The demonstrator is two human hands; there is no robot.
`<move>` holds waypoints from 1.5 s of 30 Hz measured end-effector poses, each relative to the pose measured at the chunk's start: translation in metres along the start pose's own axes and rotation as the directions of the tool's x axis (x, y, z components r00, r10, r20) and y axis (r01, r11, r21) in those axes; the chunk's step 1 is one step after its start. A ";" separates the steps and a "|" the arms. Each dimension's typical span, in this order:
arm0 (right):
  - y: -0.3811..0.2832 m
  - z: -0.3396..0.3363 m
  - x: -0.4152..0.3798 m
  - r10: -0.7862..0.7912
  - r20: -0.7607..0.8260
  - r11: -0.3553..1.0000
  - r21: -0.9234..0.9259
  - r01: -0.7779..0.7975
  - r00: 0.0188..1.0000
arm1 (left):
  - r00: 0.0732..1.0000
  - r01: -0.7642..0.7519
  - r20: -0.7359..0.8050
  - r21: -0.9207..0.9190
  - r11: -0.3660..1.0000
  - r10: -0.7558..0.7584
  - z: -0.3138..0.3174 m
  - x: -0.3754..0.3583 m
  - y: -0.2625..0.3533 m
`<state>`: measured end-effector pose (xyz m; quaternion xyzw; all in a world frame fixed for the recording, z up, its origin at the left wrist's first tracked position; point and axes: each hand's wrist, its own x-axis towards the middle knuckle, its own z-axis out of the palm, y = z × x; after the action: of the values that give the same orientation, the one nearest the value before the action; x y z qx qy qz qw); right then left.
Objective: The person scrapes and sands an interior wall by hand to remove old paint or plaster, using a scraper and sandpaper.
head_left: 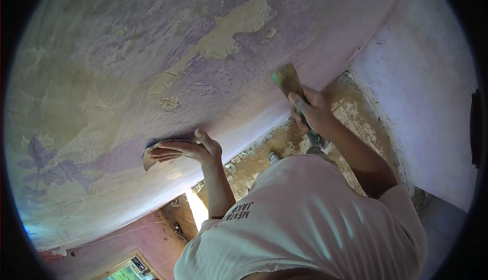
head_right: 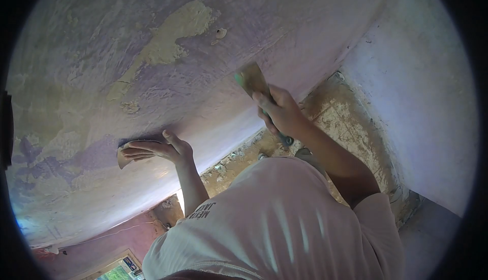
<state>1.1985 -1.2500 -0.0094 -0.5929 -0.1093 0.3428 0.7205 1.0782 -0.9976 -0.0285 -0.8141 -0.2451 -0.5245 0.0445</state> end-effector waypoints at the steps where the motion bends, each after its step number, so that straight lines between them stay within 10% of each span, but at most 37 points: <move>1: 0.020 -0.005 -0.005 0.054 0.008 0.999 -0.002 -0.054 0.998 | 1.000 -0.002 0.005 0.005 1.000 0.002 -0.001 0.001 0.002; 15: 0.025 -0.016 0.003 0.114 -0.092 0.991 -0.056 -0.120 0.989 | 0.998 -0.050 -0.029 0.005 0.999 0.051 0.001 0.001 0.001; 18: -0.029 0.004 0.024 -0.132 -0.002 0.990 -0.054 0.132 0.991 | 0.999 -0.045 -0.029 -0.002 0.999 0.044 0.001 0.001 0.003; 24: 0.009 -0.004 -0.001 0.120 -0.064 0.993 -0.002 -0.120 0.991 | 0.998 -0.060 -0.024 0.000 0.998 0.060 0.000 0.002 0.003; 36: 0.029 -0.015 -0.007 0.149 -0.095 0.989 0.022 -0.148 0.984 | 1.000 0.025 0.008 -0.028 0.999 -0.025 0.004 -0.007 -0.001; 39: -0.018 -0.001 0.017 -0.063 -0.067 0.997 -0.053 0.059 0.996 | 1.000 0.004 0.008 -0.031 0.999 -0.003 0.002 -0.006 -0.001; 45: -0.006 -0.007 -0.006 0.085 -0.119 0.995 -0.040 -0.091 0.989 | 0.998 -0.061 -0.015 -0.014 0.998 0.060 0.001 0.000 -0.001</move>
<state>1.2000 -1.2601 -0.0042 -0.6323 -0.0484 0.3364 0.6962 1.0786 -0.9967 -0.0293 -0.8176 -0.2162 -0.5307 0.0563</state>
